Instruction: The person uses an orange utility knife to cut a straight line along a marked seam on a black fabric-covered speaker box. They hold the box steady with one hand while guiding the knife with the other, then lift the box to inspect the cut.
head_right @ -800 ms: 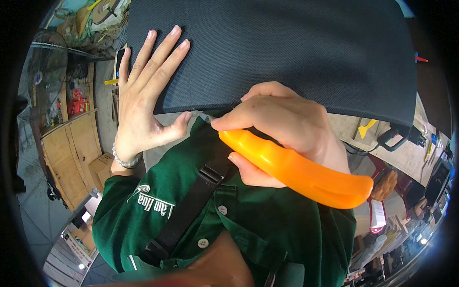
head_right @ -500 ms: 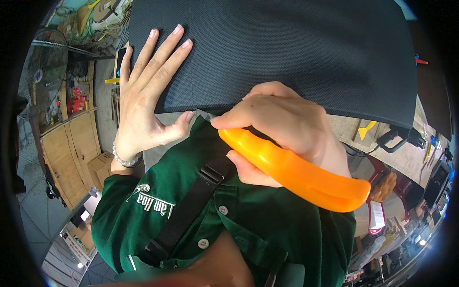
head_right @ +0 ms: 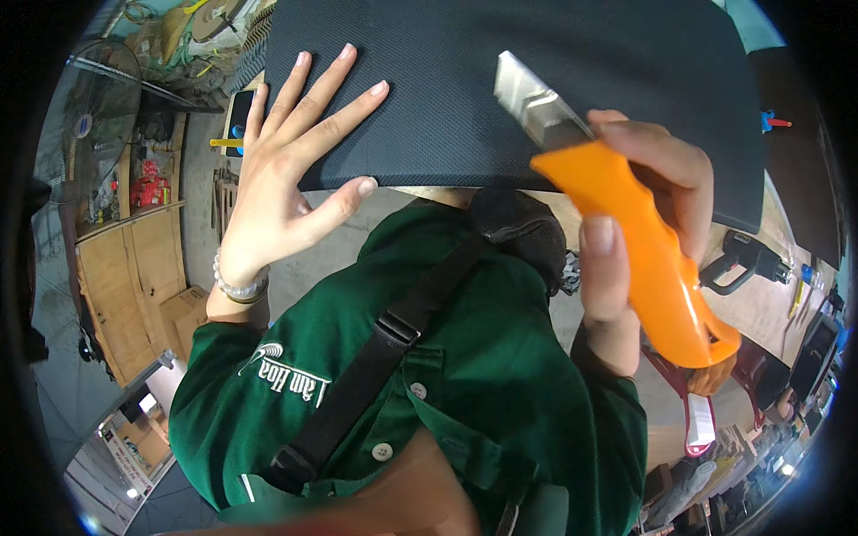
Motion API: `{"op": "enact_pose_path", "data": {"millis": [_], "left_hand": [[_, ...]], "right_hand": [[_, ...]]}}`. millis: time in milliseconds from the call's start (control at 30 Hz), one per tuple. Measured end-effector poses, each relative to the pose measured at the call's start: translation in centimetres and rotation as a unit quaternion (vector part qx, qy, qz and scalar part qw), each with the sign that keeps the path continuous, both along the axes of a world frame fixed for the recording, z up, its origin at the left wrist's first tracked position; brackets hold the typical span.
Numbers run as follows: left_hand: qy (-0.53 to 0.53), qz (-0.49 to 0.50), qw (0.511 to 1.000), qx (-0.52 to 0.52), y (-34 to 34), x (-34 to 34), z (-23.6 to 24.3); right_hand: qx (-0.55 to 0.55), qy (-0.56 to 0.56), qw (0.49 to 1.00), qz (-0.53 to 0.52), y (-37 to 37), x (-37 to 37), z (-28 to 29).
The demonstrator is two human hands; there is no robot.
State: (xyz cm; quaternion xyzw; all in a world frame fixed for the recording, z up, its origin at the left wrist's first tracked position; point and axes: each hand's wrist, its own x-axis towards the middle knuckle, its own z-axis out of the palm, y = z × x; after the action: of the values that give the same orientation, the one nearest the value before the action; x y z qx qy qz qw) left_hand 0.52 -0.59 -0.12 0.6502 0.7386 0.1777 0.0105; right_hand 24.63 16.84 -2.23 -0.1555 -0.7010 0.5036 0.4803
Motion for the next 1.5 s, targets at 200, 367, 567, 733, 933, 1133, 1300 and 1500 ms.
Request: {"op": "enact_pose_path", "data": {"millis": [200,367,567,733,933,1133,1300,1500], "left_hand": [[0.019,0.013,1.0,0.017,0.0,0.6,-0.5],[0.039,0.019,0.999,0.031,-0.2,1.4,-0.4],[-0.094,0.098,0.947,0.291,-2.7,-2.1,-3.2],[0.077,0.403,0.804,0.431,-10.7,-12.4,-9.6],[0.074,0.497,0.864,0.026,-15.6,-22.1,-23.5],[0.118,0.486,0.864,-0.056,-16.6,-25.4,-30.8],[0.1,0.511,0.853,-0.024,-15.5,-26.5,-29.0],[0.039,0.258,0.893,0.368,-5.3,-35.3,-12.3]], "right_hand": [[0.154,-0.083,0.978,-0.115,0.7,0.6,-0.2],[0.152,-0.078,0.981,-0.09,1.5,1.2,-1.0],[0.153,-0.064,0.984,-0.069,1.6,1.3,-1.1],[0.156,-0.064,0.978,-0.126,0.7,0.2,-1.0],[0.1,-0.056,0.974,-0.195,-0.2,-2.8,-1.1],[0.152,-0.101,0.927,-0.327,-0.7,-4.0,-1.4],[0.038,-0.062,0.929,-0.363,-4.2,-6.9,-0.7],[0.063,-0.071,0.929,-0.358,-8.2,-12.0,-0.9]]}}
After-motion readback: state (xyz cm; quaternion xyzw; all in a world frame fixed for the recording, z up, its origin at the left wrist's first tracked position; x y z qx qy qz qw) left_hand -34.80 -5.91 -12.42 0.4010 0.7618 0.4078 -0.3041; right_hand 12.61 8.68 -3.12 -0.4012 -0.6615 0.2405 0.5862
